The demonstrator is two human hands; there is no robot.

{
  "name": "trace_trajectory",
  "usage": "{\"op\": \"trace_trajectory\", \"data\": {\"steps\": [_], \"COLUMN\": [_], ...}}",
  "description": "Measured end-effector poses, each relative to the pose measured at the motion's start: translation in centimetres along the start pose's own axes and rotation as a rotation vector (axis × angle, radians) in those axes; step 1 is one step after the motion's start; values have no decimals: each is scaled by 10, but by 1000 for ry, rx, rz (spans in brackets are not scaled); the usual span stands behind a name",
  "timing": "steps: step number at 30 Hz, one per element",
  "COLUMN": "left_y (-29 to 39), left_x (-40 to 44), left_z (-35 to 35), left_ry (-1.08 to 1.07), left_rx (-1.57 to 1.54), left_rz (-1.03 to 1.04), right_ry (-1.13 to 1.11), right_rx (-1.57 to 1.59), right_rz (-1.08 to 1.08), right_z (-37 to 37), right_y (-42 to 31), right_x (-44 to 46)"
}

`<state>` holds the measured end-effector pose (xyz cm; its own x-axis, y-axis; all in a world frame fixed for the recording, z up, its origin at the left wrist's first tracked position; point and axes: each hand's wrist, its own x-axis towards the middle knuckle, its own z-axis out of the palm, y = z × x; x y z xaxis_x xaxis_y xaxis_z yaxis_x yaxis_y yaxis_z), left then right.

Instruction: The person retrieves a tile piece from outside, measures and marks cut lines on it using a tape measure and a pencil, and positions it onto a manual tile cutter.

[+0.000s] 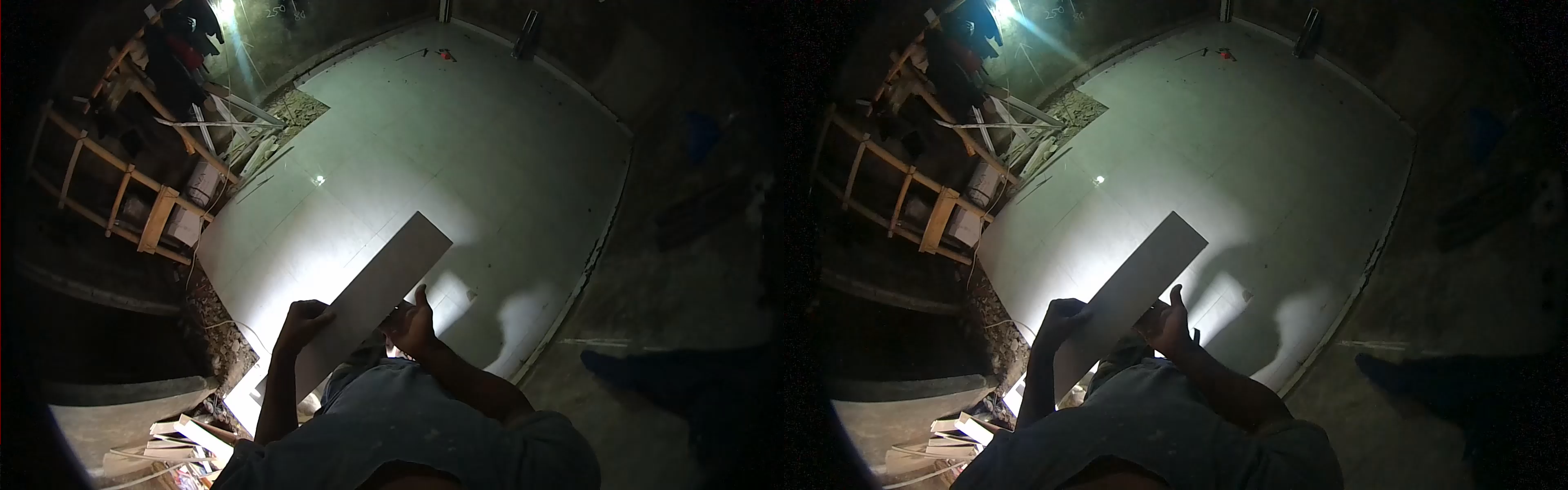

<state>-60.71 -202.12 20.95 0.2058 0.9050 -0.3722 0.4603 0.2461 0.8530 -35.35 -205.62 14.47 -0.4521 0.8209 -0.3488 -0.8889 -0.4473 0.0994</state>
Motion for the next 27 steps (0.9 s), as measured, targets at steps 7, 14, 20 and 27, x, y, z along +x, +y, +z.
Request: {"op": "trace_trajectory", "data": {"steps": [7,14,20,27], "left_y": [67,179,267,360], "left_x": [230,487,686,870], "left_z": [-4,20,71,157], "left_ry": [-18,-141,-219,-198], "left_rx": [-95,-19,58,151], "left_rz": [-72,15,74,58], "right_ry": [-15,1056,1444,1262], "right_rx": [-386,-1129,-941,-1167], "right_rz": [-20,-449,50,139], "right_z": [39,-260,-220,-165], "right_y": [-196,-490,-539,-775], "right_x": [151,82,93,217]}}
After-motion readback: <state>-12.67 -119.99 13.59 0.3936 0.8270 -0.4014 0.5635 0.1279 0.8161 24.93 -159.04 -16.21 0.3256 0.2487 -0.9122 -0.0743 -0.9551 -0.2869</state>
